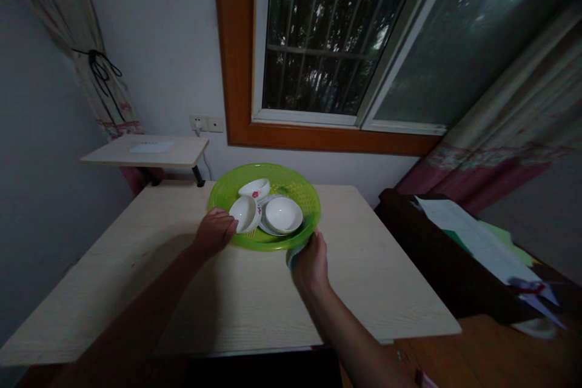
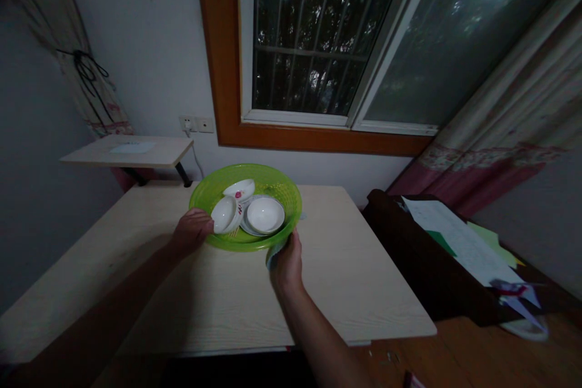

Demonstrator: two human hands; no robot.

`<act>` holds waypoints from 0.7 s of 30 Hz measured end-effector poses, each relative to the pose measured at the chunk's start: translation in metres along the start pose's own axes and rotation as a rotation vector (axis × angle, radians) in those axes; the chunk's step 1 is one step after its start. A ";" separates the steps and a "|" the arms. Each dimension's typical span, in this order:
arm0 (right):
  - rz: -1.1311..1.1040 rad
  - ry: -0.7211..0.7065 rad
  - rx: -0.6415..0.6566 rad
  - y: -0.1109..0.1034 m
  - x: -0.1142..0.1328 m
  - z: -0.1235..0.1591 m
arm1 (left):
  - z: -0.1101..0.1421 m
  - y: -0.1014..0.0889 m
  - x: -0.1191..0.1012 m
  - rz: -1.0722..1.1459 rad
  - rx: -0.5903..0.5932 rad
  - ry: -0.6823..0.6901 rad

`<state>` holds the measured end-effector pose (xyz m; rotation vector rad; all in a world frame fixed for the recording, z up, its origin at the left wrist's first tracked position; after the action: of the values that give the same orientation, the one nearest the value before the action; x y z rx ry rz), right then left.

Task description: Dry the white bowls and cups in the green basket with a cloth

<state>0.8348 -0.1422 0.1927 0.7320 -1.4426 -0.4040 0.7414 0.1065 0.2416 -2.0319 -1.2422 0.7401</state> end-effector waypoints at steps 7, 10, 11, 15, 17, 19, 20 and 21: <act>0.061 0.046 -0.027 -0.009 0.007 -0.016 | -0.005 0.005 -0.030 -0.056 0.000 -0.001; 0.058 0.113 -0.018 -0.012 0.014 -0.044 | -0.007 0.007 -0.036 -0.039 0.019 0.015; 0.055 0.112 0.013 -0.011 0.017 -0.053 | -0.007 0.007 -0.037 -0.031 0.040 0.025; 0.046 0.111 0.078 -0.009 0.026 -0.076 | -0.006 0.003 -0.036 0.027 0.219 0.125; 0.047 0.117 0.076 -0.010 0.026 -0.079 | -0.006 -0.001 -0.033 0.058 0.309 0.152; 0.059 0.105 0.053 -0.013 0.023 -0.076 | -0.005 -0.004 -0.030 0.074 0.361 0.145; 0.067 0.099 0.040 -0.015 0.020 -0.073 | -0.005 -0.004 -0.030 0.075 0.375 0.139; 0.077 0.098 0.027 -0.016 0.017 -0.068 | -0.005 -0.004 -0.032 0.073 0.383 0.134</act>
<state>0.9064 -0.1510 0.1969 0.7065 -1.3813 -0.2860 0.7306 0.0778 0.2523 -1.7843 -0.8769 0.7936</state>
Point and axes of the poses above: each hand's wrist, its own z-axis away from the middle knuckle, its own y-axis out of the palm, x = y × z, the point moved 3 cm from there along -z, towards the middle knuckle, and after that the axes turned 9 degrees about z, right-handed, at the moved point
